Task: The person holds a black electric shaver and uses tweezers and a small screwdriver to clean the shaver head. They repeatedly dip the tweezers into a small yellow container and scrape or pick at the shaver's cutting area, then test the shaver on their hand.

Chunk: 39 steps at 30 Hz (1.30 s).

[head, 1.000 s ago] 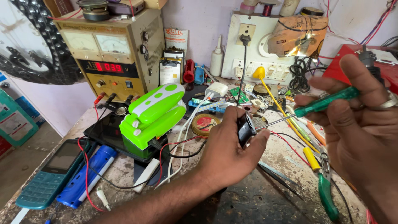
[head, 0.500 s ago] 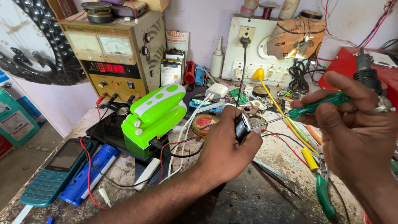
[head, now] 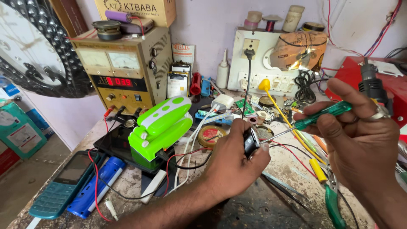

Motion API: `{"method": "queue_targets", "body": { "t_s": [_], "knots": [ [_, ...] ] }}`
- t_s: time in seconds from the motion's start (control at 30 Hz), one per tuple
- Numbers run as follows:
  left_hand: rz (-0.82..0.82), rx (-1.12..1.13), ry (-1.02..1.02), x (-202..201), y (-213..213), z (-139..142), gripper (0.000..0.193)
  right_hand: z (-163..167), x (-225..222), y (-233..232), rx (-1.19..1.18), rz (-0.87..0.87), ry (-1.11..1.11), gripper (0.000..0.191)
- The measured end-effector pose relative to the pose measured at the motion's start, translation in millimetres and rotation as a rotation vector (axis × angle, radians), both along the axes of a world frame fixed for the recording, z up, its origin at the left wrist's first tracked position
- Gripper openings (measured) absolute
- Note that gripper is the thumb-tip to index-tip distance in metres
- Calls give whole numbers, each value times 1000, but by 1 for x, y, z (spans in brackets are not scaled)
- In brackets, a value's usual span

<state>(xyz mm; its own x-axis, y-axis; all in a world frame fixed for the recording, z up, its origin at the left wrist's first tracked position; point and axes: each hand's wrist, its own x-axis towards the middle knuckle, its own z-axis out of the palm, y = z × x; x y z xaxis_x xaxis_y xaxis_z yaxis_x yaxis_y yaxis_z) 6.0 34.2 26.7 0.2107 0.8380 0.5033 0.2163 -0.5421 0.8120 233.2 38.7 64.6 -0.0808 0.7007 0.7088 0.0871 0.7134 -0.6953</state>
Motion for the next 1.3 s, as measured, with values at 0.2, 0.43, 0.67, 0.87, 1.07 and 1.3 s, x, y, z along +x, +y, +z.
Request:
{"method": "queue_targets", "body": {
  "t_s": [0.2,0.43,0.67,0.87,1.07,1.3],
  "knots": [
    [106,7,136,-24,7,22,51,12,11,1,-11,-335,-457,27],
    [131,205,341,-33,9,29,39,3,2,0,342,-393,-809,37],
    [183,123,424,-32,7,33,34,-2,-3,-1,579,-424,-904,46],
    [206,146,499,-35,6,36,43,1,-6,-7,610,-424,-932,45],
    [212,159,514,-35,7,34,45,5,-14,-11,632,-449,-960,42],
    [209,177,504,-35,8,32,35,3,-13,-14,621,-456,-979,45]
  ]
}}
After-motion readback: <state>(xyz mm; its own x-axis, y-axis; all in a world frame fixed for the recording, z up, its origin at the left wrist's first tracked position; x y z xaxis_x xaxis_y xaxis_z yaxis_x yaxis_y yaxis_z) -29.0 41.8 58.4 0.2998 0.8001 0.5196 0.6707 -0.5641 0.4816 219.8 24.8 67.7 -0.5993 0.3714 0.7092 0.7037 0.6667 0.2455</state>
